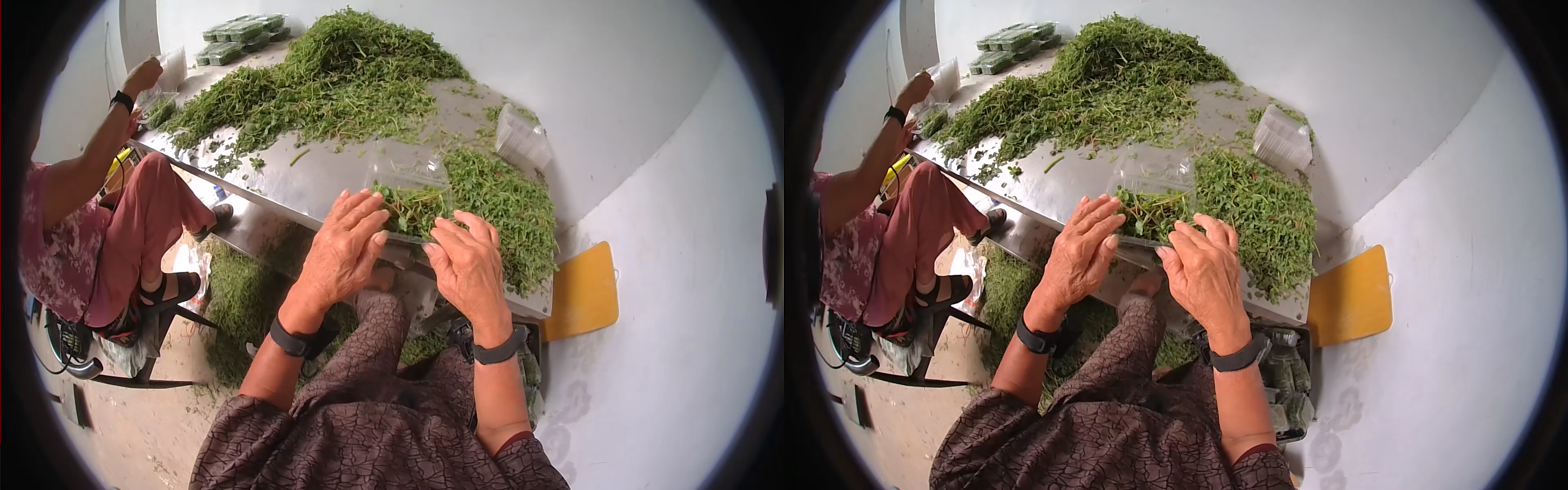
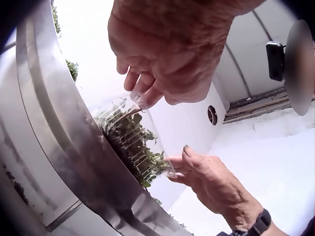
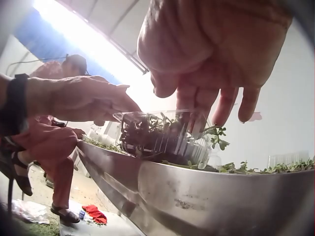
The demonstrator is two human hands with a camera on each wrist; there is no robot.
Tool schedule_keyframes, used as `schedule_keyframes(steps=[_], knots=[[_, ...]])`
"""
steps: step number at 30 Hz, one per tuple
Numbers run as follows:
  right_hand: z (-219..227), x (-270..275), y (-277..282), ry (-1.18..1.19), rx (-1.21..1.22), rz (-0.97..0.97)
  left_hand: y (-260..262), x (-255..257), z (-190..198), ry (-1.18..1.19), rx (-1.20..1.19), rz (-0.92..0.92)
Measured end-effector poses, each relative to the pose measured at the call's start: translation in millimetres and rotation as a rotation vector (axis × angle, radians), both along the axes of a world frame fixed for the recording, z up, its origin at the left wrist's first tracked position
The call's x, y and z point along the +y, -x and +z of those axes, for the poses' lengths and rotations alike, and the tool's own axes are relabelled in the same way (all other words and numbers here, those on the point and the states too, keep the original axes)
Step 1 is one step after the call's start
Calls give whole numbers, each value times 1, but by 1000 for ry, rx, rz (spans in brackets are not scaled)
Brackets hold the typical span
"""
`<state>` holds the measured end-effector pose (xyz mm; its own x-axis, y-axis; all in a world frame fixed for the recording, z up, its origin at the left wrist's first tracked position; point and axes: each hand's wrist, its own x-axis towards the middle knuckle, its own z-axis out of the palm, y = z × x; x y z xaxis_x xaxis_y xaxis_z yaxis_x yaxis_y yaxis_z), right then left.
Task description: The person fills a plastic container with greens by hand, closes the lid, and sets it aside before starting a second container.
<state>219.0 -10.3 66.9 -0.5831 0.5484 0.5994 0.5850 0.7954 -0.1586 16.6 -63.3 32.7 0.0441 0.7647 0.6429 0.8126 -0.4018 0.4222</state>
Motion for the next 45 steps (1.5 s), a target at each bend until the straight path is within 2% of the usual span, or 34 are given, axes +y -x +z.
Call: schedule_keyframes(steps=[2,7,13,16,23,28,30,32,35,40,45], knots=[[-2,1,-3,-1,50,1,4,-1,2,-84,-54,60],[1,13,-2,-26,149,-18,7,8,3,-66,-53,60],[5,29,12,-36,-14,-22,-7,16,8,-97,45,5],[-2,27,15,13,-19,-26,-13,21,9,-77,132,-10],[-9,30,14,37,-8,16,-18,21,17,51,175,-26],[-3,27,11,70,-19,21,-16,22,19,65,144,-41],[-2,25,8,71,87,42,-16,20,19,53,131,-33],[4,18,3,53,86,26,-15,18,20,43,118,-30],[3,10,-5,36,75,13,-11,18,19,-71,134,3],[-9,8,1,47,8,24,-10,20,17,1,99,-32],[18,23,-13,-9,82,26,24,23,20,-53,-52,31]])
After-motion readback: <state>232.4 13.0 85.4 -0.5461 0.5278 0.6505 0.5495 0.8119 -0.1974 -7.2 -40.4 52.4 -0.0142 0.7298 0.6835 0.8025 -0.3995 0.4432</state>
